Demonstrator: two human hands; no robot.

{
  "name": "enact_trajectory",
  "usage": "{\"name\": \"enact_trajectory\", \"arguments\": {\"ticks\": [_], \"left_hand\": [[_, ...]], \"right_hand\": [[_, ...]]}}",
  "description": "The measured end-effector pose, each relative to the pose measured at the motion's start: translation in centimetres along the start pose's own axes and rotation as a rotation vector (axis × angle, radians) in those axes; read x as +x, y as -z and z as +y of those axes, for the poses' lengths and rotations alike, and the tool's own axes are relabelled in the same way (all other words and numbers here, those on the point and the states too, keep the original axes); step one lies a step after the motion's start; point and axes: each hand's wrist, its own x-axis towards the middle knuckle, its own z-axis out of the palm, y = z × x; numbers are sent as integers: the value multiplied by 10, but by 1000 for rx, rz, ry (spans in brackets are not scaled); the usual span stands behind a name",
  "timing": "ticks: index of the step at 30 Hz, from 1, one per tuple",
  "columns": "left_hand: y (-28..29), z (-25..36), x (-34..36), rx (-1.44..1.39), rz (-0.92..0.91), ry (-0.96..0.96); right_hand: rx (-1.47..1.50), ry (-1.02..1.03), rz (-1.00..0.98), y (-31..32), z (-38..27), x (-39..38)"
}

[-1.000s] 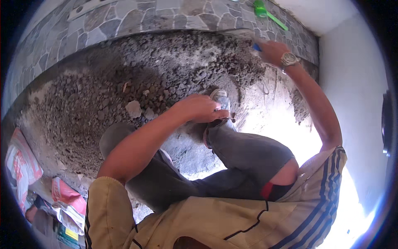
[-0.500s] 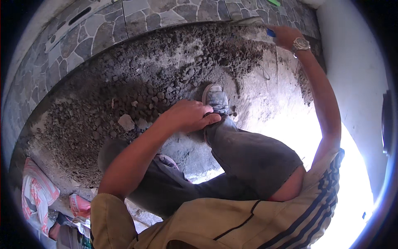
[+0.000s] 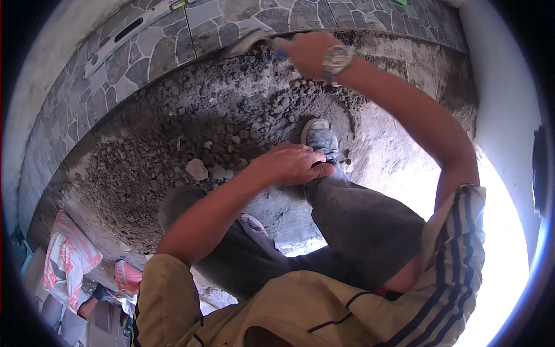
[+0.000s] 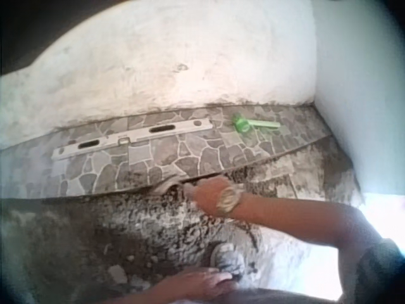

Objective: Spreading and leveling mortar on a concrete floor base using a trowel next to a tiled section.

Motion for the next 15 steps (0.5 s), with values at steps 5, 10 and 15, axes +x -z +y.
{"name": "enact_trajectory", "arguments": {"ticks": [5,10,15], "left_hand": [[11,-2,-14,-29,-18,25],[6,-4,-9,-2,-70,30],[5,-3,-12,-55,18,26]], "right_hand": [[-163,-44,107,8,73,-61],[-11,-130,14,7,45,-53],[-126,-131,-70,-7,78,-46]]}}
